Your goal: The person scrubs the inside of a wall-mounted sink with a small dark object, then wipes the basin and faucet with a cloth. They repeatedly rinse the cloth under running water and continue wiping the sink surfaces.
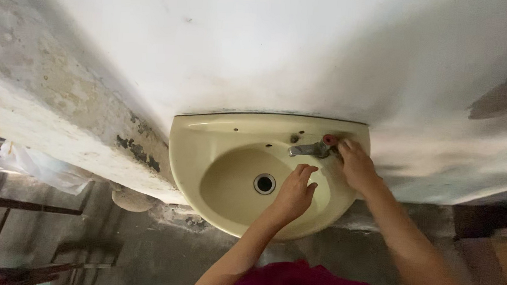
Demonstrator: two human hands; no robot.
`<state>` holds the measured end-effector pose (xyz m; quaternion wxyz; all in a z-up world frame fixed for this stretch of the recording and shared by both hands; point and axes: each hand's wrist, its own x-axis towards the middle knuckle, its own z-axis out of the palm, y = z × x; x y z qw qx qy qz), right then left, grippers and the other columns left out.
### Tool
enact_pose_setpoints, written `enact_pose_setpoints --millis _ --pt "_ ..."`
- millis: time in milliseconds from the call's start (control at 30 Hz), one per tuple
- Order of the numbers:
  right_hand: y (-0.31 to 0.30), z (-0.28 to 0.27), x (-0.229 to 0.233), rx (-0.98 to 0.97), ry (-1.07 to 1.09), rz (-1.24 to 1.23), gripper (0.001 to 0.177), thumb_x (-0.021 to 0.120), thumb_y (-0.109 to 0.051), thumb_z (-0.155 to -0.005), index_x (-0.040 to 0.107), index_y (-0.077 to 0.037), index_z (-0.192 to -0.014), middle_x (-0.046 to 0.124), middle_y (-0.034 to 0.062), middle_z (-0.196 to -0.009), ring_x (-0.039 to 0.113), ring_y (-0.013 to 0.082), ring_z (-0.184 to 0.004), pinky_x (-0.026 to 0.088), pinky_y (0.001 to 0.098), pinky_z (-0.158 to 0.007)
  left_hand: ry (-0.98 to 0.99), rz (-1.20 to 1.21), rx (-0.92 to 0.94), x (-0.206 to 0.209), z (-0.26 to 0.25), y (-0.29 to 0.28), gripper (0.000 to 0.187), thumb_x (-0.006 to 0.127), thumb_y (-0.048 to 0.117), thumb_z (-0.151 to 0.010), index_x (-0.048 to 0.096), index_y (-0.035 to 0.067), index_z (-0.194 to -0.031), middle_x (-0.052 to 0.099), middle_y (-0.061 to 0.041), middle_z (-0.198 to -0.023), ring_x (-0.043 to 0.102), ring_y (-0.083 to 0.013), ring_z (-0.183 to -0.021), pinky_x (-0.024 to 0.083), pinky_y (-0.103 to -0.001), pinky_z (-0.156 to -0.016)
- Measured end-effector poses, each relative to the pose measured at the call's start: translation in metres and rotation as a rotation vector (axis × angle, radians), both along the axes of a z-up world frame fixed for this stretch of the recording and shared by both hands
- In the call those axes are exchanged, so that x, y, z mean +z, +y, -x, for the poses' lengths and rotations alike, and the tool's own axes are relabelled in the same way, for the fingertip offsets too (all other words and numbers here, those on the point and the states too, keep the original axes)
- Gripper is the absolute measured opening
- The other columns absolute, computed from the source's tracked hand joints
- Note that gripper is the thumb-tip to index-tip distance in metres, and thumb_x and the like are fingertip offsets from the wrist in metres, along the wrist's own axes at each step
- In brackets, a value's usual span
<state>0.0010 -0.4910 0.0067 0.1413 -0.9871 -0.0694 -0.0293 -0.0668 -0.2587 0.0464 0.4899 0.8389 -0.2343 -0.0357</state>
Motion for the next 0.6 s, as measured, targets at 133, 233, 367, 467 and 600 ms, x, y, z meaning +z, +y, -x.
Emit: enact_pose_setpoints --millis 133,233,367,467,600 --pt "-0.028 -0.016 0.052 -0.203 0.503 -0.147 0.043 0.066 -0.014 -0.094 0.058 -0.011 -0.137 0.067 0.017 -0.127 0.068 0.0323 -0.11 0.057 0.0478 -0.098 -0.034 -0.03 0.034 0.002 -0.001 0.008 0.04 0.061 0.005 -0.096 0.052 -0.002 -0.135 0.054 -0.025 -0.136 0.06 -0.0442 -0.12 0.05 -0.049 -0.099" --pt "-0.027 -0.05 0.094 -0.105 0.357 -0.268 0.037 0.066 -0.014 -0.093 0.063 -0.011 -0.13 0.072 0.0142 -0.122 0.071 0.0278 -0.108 0.059 0.0454 -0.098 -0.013 0.021 0.088 0.006 -0.002 0.014 0.039 0.062 0.005 -0.097 0.054 -0.001 -0.134 0.056 -0.024 -0.136 0.059 -0.0454 -0.119 0.05 -0.05 -0.098" --pt "0.029 -0.09 0.104 0.327 0.357 -0.214 0.037 0.071 -0.015 -0.088 0.069 -0.017 -0.126 0.06 0.0101 -0.131 0.059 0.0258 -0.115 0.05 0.046 -0.098 0.014 -0.005 0.114 0.01 0.001 0.015 0.039 0.062 0.006 -0.097 0.054 -0.001 -0.135 0.056 -0.023 -0.136 0.059 -0.0434 -0.12 0.051 -0.049 -0.098" --pt "0.074 -0.106 0.092 0.455 0.393 0.14 0.032 0.071 -0.014 -0.087 0.072 -0.018 -0.119 0.062 0.0073 -0.124 0.06 0.024 -0.114 0.051 0.0448 -0.098 -0.012 -0.016 0.117 0.012 0.0 0.015 0.039 0.06 0.007 -0.098 0.053 -0.001 -0.136 0.056 -0.023 -0.135 0.059 -0.0424 -0.121 0.051 -0.049 -0.097" --pt "0.081 -0.113 0.081 0.43 0.521 0.149 0.02 0.059 -0.019 -0.101 0.073 -0.006 -0.105 0.07 0.0125 -0.105 0.07 0.0267 -0.096 0.059 0.0421 -0.092 -0.058 -0.007 0.143 0.011 0.0 0.017 0.039 0.062 0.005 -0.098 0.052 -0.001 -0.135 0.055 -0.024 -0.135 0.059 -0.0433 -0.121 0.051 -0.048 -0.098"
